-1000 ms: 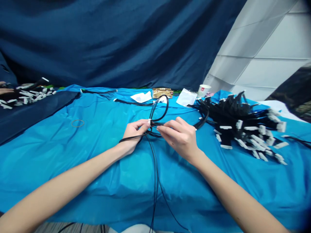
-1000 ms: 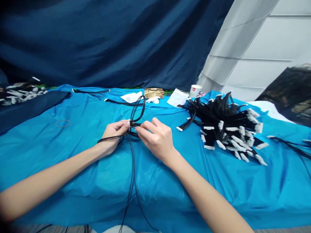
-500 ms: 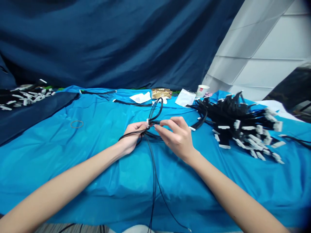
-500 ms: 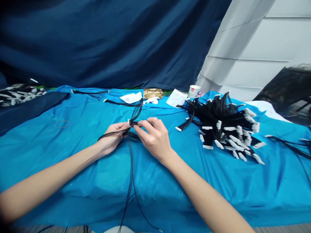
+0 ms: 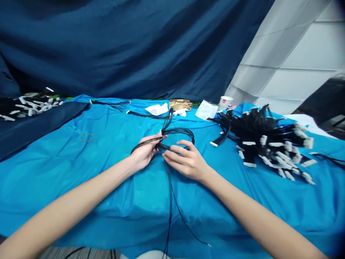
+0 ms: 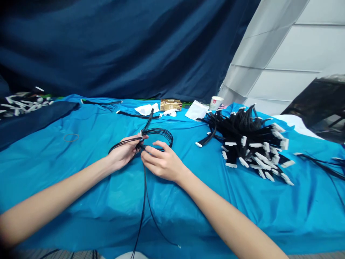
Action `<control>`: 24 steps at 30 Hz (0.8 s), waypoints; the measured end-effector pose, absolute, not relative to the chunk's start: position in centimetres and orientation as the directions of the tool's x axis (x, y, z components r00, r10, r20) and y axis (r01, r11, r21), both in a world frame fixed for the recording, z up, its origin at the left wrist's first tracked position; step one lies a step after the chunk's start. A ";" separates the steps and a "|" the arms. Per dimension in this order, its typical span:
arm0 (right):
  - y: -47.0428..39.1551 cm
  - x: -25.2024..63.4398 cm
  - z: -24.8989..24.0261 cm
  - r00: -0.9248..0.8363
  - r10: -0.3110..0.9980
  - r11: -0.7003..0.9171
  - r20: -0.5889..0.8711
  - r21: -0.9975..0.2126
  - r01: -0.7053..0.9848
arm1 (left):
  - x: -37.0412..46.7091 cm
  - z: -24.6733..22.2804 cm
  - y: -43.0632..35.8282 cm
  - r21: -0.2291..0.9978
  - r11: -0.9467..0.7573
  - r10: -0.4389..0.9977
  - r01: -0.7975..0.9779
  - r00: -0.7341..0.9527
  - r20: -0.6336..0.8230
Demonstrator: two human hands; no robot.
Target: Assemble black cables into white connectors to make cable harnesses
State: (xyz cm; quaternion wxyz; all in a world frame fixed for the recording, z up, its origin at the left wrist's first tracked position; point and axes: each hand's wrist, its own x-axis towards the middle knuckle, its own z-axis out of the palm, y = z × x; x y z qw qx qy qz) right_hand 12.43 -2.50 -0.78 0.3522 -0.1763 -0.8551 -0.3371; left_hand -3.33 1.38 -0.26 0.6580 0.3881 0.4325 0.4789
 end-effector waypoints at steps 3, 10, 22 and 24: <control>-2.4 12.7 -0.6 -0.686 0.070 0.723 0.725 0.437 0.535 | -3.3 -0.2 1.4 0.923 0.239 0.966 -0.302 0.167 -0.196; -2.2 12.9 -0.9 -0.535 0.243 0.790 0.809 0.155 0.593 | -3.4 -0.5 1.4 0.930 0.227 0.965 -0.288 0.193 -0.175; -1.6 14.8 2.4 0.328 0.763 0.608 0.557 -0.791 -0.072 | -3.5 -0.8 1.2 0.994 -0.002 0.988 -0.112 0.154 0.019; -1.9 15.1 2.7 0.389 0.651 0.671 0.652 -0.734 0.106 | -3.5 -0.8 1.2 0.994 -0.031 0.989 -0.103 0.141 0.046</control>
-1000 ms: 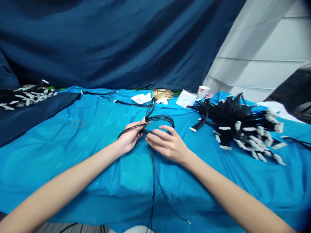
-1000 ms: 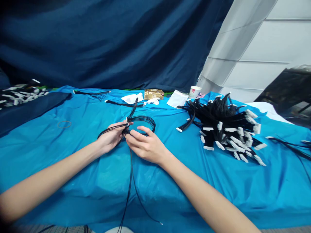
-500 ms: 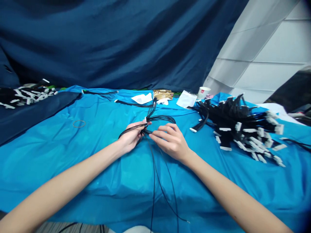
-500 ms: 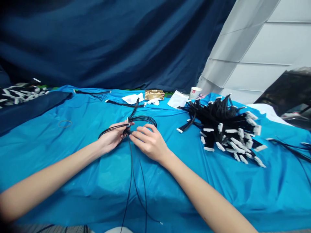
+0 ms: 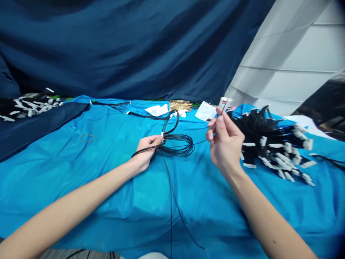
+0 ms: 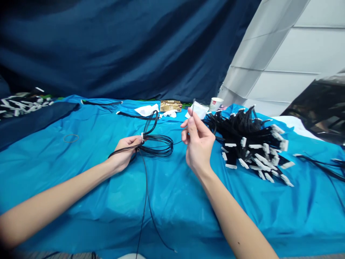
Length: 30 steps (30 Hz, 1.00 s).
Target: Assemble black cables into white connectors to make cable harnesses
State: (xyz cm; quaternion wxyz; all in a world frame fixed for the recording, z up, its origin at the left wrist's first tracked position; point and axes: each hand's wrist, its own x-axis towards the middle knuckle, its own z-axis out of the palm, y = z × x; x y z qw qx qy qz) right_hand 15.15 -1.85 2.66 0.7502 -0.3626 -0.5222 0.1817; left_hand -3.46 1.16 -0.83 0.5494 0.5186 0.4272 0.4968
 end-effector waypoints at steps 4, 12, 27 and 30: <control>-3.0 14.4 2.2 0.092 0.426 0.713 0.900 -0.397 0.578 | -3.4 -0.8 1.2 0.992 -0.082 0.987 -0.096 0.133 0.094; -3.2 13.2 0.5 -0.385 0.357 0.655 0.851 0.066 0.753 | -3.3 -1.1 1.2 0.982 -0.180 0.971 -0.064 0.147 0.187; -3.1 13.1 0.4 -0.385 0.369 0.592 0.846 0.105 0.799 | -3.2 -1.4 1.2 0.978 -0.206 0.968 -0.032 0.143 0.208; -3.2 13.0 0.4 -0.380 0.379 0.583 0.844 0.101 0.806 | -3.1 -1.3 1.1 0.975 -0.223 0.966 -0.015 0.133 0.223</control>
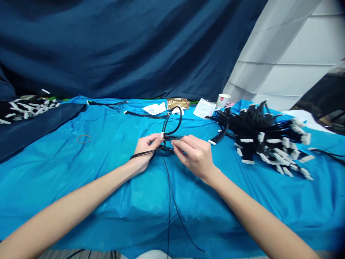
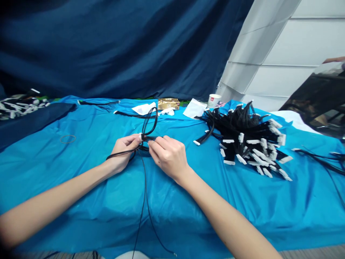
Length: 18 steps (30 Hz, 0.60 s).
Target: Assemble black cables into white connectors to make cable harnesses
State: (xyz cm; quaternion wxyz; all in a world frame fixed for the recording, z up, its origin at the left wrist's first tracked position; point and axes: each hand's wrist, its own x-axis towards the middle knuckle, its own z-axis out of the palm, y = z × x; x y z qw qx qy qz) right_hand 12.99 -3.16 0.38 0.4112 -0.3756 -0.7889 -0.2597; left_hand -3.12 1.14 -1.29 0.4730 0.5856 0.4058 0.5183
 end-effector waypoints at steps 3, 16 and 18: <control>-3.2 12.9 0.4 -0.377 0.381 0.584 0.844 0.096 0.806 | -3.1 -1.1 1.0 0.972 -0.235 0.964 0.007 0.125 0.233; -3.0 12.9 0.3 -0.354 0.451 0.600 0.819 0.016 0.800 | -3.0 -1.3 1.1 0.978 -0.210 0.970 -0.017 0.121 0.210; -3.0 12.9 0.3 -0.357 0.455 0.598 0.816 0.017 0.801 | -3.0 -1.4 1.1 0.978 -0.206 0.970 -0.020 0.126 0.207</control>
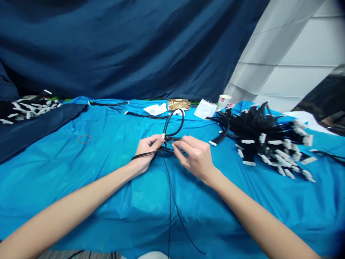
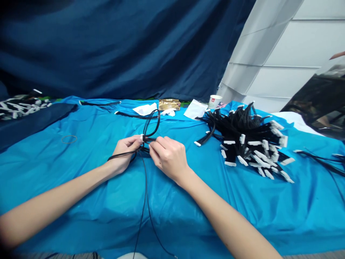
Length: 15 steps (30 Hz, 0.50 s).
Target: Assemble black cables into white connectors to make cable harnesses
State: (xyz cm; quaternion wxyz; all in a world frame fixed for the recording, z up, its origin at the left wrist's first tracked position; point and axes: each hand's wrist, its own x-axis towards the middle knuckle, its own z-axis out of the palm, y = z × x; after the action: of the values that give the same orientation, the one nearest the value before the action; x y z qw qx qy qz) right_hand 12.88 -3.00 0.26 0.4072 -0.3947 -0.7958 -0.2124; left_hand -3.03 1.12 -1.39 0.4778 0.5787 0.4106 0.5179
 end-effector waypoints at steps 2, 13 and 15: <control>-3.0 12.9 0.3 -0.360 0.457 0.598 0.813 0.019 0.801 | -3.0 -1.4 1.1 0.978 -0.208 0.970 -0.020 0.125 0.209; -3.3 12.8 0.3 -0.382 0.458 0.588 0.803 0.049 0.807 | -3.0 -0.9 0.9 0.968 -0.250 0.961 0.020 0.125 0.246; -3.3 12.8 0.4 -0.384 0.457 0.590 0.802 0.051 0.806 | -3.0 -0.9 0.9 0.966 -0.255 0.960 0.027 0.127 0.250</control>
State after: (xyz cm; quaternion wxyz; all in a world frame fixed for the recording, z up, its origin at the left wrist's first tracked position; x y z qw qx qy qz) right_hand 12.80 -3.28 0.39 0.3908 -0.3939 -0.8013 -0.2236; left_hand -2.99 0.86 -0.93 0.4509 0.6000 0.4111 0.5174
